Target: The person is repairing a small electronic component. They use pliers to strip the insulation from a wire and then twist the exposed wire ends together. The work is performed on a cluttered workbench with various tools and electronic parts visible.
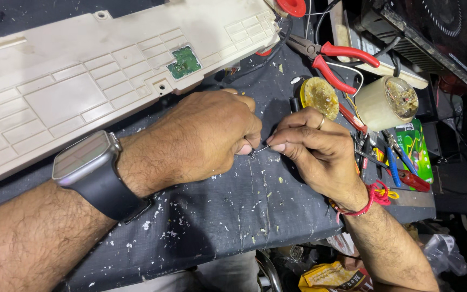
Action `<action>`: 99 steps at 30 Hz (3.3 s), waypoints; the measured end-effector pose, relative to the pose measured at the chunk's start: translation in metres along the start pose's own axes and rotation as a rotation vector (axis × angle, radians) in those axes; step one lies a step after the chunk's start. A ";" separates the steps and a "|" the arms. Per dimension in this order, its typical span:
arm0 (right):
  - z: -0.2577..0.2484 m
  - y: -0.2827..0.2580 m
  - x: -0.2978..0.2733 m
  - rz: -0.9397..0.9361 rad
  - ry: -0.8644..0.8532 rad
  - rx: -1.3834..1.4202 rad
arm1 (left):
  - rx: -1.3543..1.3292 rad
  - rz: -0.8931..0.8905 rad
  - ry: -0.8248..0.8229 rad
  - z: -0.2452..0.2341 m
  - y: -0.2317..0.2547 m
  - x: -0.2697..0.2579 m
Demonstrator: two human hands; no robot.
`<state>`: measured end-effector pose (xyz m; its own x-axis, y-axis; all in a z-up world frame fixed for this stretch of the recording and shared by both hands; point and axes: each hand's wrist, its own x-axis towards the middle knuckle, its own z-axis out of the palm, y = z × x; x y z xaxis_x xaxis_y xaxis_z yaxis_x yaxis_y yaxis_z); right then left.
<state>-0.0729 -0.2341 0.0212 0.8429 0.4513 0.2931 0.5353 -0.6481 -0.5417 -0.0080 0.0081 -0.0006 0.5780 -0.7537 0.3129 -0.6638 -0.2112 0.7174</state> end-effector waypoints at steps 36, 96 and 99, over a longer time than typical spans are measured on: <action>0.003 -0.011 0.014 -0.363 -0.074 -0.209 | 0.065 0.085 0.058 0.003 -0.003 0.004; -0.002 -0.017 0.022 -0.295 -0.214 -0.118 | 0.097 0.003 -0.035 0.001 0.001 0.009; 0.004 -0.017 0.020 -0.293 -0.228 -0.041 | 0.118 -0.026 -0.073 0.000 0.003 0.010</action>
<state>-0.0651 -0.2112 0.0330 0.6224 0.7434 0.2451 0.7576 -0.4933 -0.4275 -0.0043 0.0005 0.0047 0.5621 -0.7895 0.2462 -0.7029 -0.2993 0.6452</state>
